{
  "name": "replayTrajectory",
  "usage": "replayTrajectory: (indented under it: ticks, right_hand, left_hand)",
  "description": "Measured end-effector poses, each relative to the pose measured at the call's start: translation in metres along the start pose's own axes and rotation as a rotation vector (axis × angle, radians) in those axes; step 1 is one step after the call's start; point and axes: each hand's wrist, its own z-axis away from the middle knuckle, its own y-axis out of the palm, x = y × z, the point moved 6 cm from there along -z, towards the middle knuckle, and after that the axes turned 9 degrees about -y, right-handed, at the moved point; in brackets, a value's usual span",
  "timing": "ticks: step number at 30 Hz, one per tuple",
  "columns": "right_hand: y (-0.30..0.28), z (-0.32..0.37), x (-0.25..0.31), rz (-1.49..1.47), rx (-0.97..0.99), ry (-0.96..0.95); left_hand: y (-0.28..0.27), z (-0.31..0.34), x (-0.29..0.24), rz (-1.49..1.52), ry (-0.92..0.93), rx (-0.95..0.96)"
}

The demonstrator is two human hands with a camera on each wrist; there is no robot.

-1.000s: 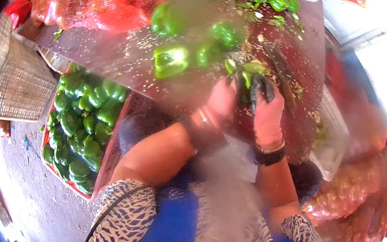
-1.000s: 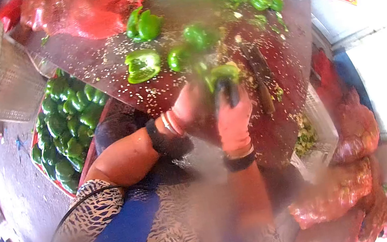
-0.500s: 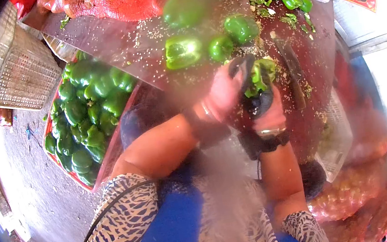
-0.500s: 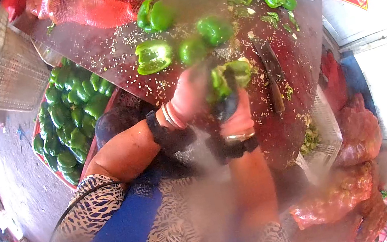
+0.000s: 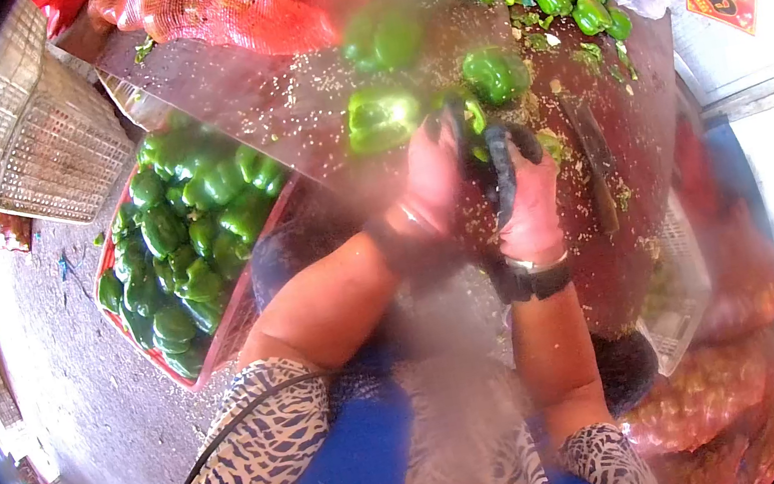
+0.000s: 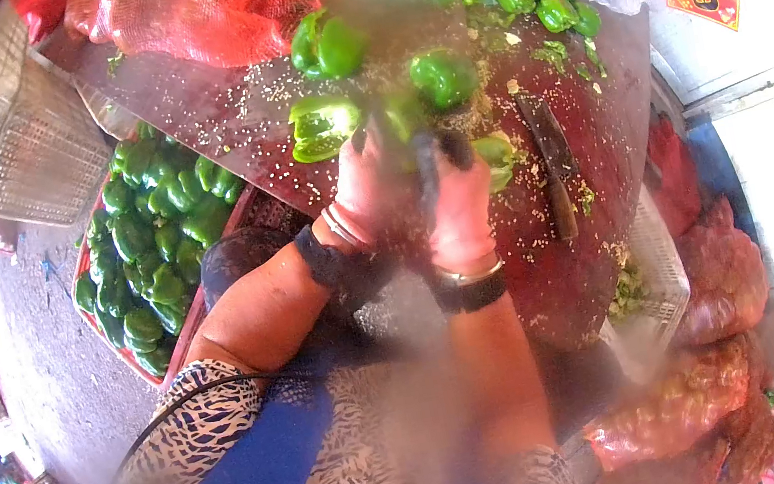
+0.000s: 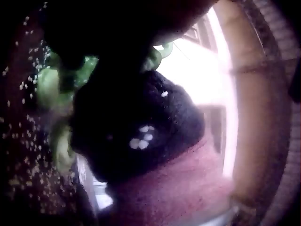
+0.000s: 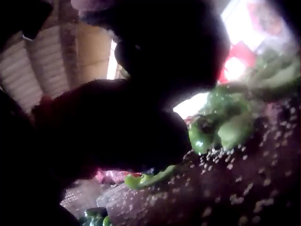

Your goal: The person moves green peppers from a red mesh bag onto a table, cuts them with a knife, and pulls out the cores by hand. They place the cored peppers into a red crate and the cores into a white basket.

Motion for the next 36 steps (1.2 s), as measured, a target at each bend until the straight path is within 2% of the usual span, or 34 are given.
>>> replayTrajectory:
  ticks: [1, 3, 5, 7, 8, 10, 11, 12, 13, 14, 16, 18, 20, 21, 22, 23, 24, 25, 26, 27, 28, 30, 31, 32, 33, 35, 36]
  right_hand:
    - [0.002, 0.003, 0.006, -0.030, 0.058, 0.053]
    - [0.000, 0.008, -0.002, -0.269, 0.158, 0.238]
    - [0.008, 0.016, -0.010, -0.690, 0.235, 0.497]
    - [0.010, 0.014, 0.006, -0.386, 0.145, 0.274]
    - [0.016, 0.012, 0.017, -0.221, 0.152, 0.084]
    - [0.016, 0.015, 0.023, -0.062, 0.121, 0.048]
    - [0.019, 0.013, 0.017, -0.182, 0.114, 0.073]
    - [0.021, 0.012, 0.012, -0.301, 0.104, 0.101]
    - [0.020, 0.010, 0.013, -0.063, 0.121, 0.074]
    - [0.020, 0.009, 0.007, -0.089, 0.087, 0.111]
    - [0.022, 0.004, 0.009, 0.141, 0.144, -0.097]
    - [0.021, 0.000, -0.007, 0.187, 0.183, -0.246]
    - [0.025, 0.004, -0.006, 0.259, 0.166, -0.112]
    - [0.030, 0.001, 0.004, 0.283, 0.183, -0.327]
    - [0.030, 0.000, 0.008, 0.321, 0.225, -0.342]
    - [0.026, 0.001, 0.016, 0.577, 0.204, -0.415]
    - [0.022, 0.002, 0.025, 0.836, 0.182, -0.483]
    - [0.020, 0.003, 0.037, 1.099, 0.161, -0.546]
    - [0.019, 0.003, 0.050, 0.966, 0.260, -0.117]
    - [0.014, 0.002, 0.046, 0.824, 0.231, -0.134]
    - [0.008, 0.000, 0.036, 0.679, 0.209, -0.152]
    - [-0.002, -0.004, 0.023, 0.444, 0.177, -0.150]
    - [-0.006, -0.007, 0.022, 0.359, 0.165, -0.132]
    - [-0.015, -0.003, 0.022, 0.443, 0.130, -0.111]
    - [-0.025, 0.001, 0.025, 0.528, 0.097, -0.088]
    - [-0.056, 0.012, 0.045, 0.360, 0.027, 0.051]
    - [-0.074, 0.021, 0.060, 0.337, -0.029, 0.044]
  left_hand:
    - [0.000, 0.001, -0.001, -0.022, -0.037, 0.000]
    - [-0.003, 0.002, -0.001, -0.025, -0.129, -0.005]
    - [-0.007, 0.000, 0.001, 0.012, -0.235, -0.014]
    - [-0.011, 0.000, 0.001, 0.158, -0.344, -0.054]
    - [-0.012, 0.002, -0.004, 0.289, -0.392, -0.098]
    - [0.003, 0.010, -0.019, 0.783, -0.491, -0.238]
    - [0.003, 0.010, -0.013, 0.821, -0.494, -0.195]
    - [0.001, 0.006, 0.004, 0.785, -0.468, -0.138]
    - [-0.006, 0.001, 0.020, 0.680, -0.419, -0.087]
    - [-0.013, -0.001, 0.022, 0.514, -0.352, -0.068]
    - [-0.025, -0.004, 0.015, -0.212, -0.152, -0.180]
    - [-0.037, -0.002, 0.010, -0.644, 0.141, -0.125]
    - [-0.034, -0.003, -0.002, -0.767, 0.352, -0.068]
    - [-0.043, -0.005, -0.009, -0.430, 0.212, -0.116]
    - [-0.045, -0.005, -0.036, -0.065, 0.120, -0.192]
    - [-0.047, -0.008, -0.031, 0.504, -0.187, -0.273]
    - [-0.059, -0.011, -0.036, 0.380, -0.246, -0.385]
    - [-0.063, -0.016, -0.041, 0.336, -0.208, -0.388]
    - [-0.065, -0.019, -0.033, 0.278, -0.221, -0.354]
    - [-0.065, -0.020, -0.026, 0.220, -0.230, -0.325]
    - [-0.053, -0.016, -0.027, -0.035, -0.281, -0.368]
    - [-0.027, -0.006, -0.026, -0.579, 0.011, -0.220]
    - [-0.004, 0.004, -0.048, -0.656, -0.070, -0.145]
    - [0.002, 0.003, -0.030, -0.732, -0.046, -0.001]
    - [0.006, 0.002, -0.017, -0.638, -0.112, 0.076]
    - [0.015, 0.003, 0.010, -0.452, -0.260, 0.209]
    - [0.026, 0.010, 0.006, -0.445, -0.238, 0.300]
